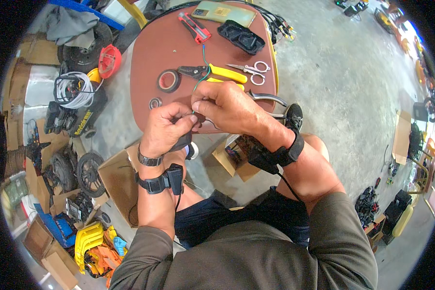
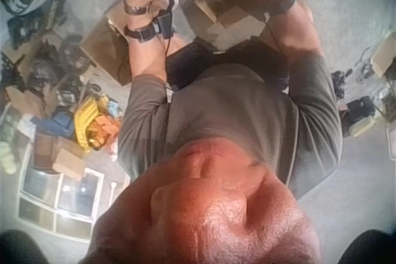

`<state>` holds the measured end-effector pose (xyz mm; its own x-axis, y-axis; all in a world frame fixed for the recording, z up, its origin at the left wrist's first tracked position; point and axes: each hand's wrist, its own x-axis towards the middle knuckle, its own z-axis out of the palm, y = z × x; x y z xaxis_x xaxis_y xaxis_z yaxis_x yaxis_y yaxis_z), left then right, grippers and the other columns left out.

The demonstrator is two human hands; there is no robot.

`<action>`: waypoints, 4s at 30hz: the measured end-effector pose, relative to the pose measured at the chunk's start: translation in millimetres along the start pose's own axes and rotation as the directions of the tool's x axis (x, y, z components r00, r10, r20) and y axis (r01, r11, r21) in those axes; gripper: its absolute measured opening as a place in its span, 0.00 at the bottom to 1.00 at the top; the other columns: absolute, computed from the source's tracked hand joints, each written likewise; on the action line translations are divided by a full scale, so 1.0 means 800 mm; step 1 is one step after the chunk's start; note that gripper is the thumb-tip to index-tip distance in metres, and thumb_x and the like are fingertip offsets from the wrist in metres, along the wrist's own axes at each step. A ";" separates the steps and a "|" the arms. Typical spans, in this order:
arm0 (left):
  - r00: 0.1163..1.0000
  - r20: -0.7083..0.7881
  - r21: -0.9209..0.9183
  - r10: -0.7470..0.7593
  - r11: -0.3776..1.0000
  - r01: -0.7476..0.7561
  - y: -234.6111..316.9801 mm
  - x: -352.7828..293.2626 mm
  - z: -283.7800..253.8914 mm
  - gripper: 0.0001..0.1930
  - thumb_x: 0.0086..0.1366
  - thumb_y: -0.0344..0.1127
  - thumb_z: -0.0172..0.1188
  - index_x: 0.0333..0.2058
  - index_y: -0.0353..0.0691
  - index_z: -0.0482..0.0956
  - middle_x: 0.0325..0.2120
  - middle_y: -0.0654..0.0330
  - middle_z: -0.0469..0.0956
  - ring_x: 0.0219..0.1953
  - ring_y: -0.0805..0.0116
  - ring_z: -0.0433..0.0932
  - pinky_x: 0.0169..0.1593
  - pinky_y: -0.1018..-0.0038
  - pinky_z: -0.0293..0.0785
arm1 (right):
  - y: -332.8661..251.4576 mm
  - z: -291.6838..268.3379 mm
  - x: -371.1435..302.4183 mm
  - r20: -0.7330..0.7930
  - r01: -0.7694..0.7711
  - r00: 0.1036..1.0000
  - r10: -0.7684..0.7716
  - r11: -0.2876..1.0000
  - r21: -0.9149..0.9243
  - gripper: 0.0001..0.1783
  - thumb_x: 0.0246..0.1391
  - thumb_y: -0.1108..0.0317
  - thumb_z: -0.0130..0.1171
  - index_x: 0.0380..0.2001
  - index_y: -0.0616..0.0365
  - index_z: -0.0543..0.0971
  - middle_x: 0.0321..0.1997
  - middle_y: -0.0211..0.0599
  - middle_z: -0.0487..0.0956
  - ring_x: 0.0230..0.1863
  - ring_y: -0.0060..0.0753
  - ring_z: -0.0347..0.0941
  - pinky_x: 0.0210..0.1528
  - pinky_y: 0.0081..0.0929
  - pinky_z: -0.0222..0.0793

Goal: Repairing a motorcycle turn signal component by stripping and connecting electrical wires.

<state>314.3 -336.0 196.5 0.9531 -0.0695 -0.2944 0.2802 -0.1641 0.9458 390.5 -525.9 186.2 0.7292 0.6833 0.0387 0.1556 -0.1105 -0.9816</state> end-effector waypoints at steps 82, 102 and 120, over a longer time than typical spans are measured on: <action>0.992 0.123 -0.396 0.004 0.917 0.045 -0.017 0.009 -0.006 0.04 0.61 0.29 0.62 0.32 0.35 0.78 0.26 0.54 0.81 0.27 0.66 0.82 0.34 0.68 0.81 | 0.017 -0.046 0.035 -0.107 -0.027 0.990 -0.094 0.613 -0.790 0.21 0.39 0.67 0.65 0.40 0.61 0.77 0.39 0.47 0.77 0.47 0.51 0.74 0.47 0.44 0.72; 0.990 0.140 -0.399 0.028 0.916 0.030 -0.014 0.007 -0.011 0.07 0.64 0.30 0.62 0.32 0.31 0.78 0.28 0.55 0.82 0.30 0.68 0.81 0.35 0.73 0.78 | -0.001 -0.058 0.021 -0.105 0.100 0.927 -0.361 0.504 -0.858 0.12 0.45 0.74 0.58 0.36 0.52 0.77 0.35 0.36 0.75 0.40 0.45 0.72 0.41 0.40 0.71; 0.991 0.128 -0.402 0.034 0.915 0.021 -0.016 0.009 -0.010 0.07 0.63 0.31 0.63 0.32 0.32 0.78 0.27 0.55 0.82 0.29 0.69 0.81 0.34 0.73 0.79 | 0.012 -0.069 0.017 -0.118 0.055 0.943 -0.311 0.495 -0.867 0.22 0.35 0.67 0.72 0.39 0.53 0.79 0.43 0.32 0.79 0.43 0.45 0.74 0.45 0.39 0.70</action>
<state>318.3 -326.6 183.5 0.9396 -0.2005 -0.2775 0.3223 0.2442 0.9146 438.6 -557.4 187.4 0.7179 0.5935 0.3637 0.6948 -0.6431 -0.3220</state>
